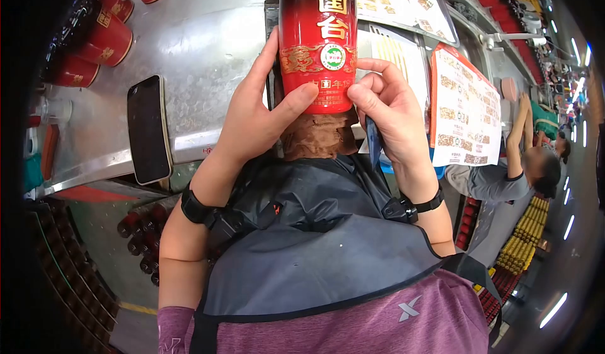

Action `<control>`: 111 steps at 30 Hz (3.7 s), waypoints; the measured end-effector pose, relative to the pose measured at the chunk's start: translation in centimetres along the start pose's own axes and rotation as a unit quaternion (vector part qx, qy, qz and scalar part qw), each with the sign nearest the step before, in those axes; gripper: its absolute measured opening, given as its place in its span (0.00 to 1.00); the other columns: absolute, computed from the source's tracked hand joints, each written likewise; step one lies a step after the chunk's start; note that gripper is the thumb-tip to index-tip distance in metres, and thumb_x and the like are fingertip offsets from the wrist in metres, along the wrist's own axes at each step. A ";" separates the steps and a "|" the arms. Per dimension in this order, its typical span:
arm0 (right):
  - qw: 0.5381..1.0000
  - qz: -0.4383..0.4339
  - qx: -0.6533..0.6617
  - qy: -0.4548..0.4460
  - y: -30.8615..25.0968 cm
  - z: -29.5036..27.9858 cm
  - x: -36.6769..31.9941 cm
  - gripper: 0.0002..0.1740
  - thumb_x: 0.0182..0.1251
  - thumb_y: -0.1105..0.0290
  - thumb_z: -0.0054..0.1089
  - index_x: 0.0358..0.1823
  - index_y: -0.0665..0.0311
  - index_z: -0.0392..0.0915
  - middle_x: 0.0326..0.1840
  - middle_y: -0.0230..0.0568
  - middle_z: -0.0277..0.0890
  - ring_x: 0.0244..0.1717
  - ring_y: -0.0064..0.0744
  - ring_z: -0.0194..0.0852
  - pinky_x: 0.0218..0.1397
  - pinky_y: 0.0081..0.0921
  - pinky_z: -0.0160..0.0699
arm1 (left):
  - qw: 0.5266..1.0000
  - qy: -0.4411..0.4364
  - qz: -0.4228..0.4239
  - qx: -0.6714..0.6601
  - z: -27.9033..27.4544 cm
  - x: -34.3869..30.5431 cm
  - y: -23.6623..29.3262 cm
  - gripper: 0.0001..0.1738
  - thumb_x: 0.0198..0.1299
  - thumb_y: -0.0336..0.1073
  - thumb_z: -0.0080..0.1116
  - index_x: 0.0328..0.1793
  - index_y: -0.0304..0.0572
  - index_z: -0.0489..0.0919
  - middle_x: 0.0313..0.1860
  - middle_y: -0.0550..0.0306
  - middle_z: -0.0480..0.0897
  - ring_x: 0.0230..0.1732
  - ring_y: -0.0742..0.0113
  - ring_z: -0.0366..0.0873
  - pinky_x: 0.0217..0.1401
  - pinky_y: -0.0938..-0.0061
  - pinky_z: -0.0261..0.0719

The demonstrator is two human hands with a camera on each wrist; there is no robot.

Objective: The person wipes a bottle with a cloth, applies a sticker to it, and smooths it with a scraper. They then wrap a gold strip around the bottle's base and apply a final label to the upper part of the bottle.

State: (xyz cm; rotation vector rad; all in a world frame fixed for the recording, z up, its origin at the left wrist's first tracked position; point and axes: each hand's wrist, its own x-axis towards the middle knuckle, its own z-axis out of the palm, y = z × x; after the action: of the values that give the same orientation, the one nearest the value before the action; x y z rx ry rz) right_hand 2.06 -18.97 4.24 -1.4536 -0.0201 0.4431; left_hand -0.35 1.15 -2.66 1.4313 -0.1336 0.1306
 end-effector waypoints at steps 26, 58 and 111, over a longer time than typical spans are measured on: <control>0.999 0.034 0.024 -0.034 0.0 -0.1 0.2 0.32 0.66 0.70 0.71 0.67 0.69 0.66 0.34 0.25 0.77 0.37 0.12 0.75 0.43 0.10 0.71 | 0.999 -0.005 -0.014 0.043 0.2 0.5 1.2 0.54 0.57 0.47 0.75 0.79 0.23 0.56 0.71 0.40 0.72 0.74 0.56 0.67 0.76 0.64 0.61; 0.997 0.061 -0.002 -0.041 0.0 -0.5 0.7 0.32 0.67 0.70 0.69 0.69 0.71 0.65 0.31 0.26 0.77 0.33 0.12 0.73 0.37 0.12 0.70 | 0.998 0.008 -0.019 0.057 1.0 0.6 3.1 0.51 0.52 0.37 0.74 0.79 0.29 0.58 0.65 0.47 0.76 0.67 0.62 0.73 0.72 0.68 0.67; 0.998 0.048 0.005 -0.041 -0.1 -0.8 1.2 0.25 0.70 0.69 0.66 0.64 0.69 0.71 0.30 0.26 0.78 0.34 0.11 0.73 0.39 0.11 0.68 | 0.999 0.012 -0.037 0.002 0.5 0.5 1.0 0.49 0.60 0.44 0.71 0.79 0.26 0.58 0.69 0.43 0.74 0.71 0.60 0.69 0.75 0.66 0.63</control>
State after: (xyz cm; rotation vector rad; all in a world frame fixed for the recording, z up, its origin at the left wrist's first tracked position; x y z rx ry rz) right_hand 3.43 -19.38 3.92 -1.4301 -0.0141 0.5814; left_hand -0.03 0.74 -1.56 1.4356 -0.0607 0.0861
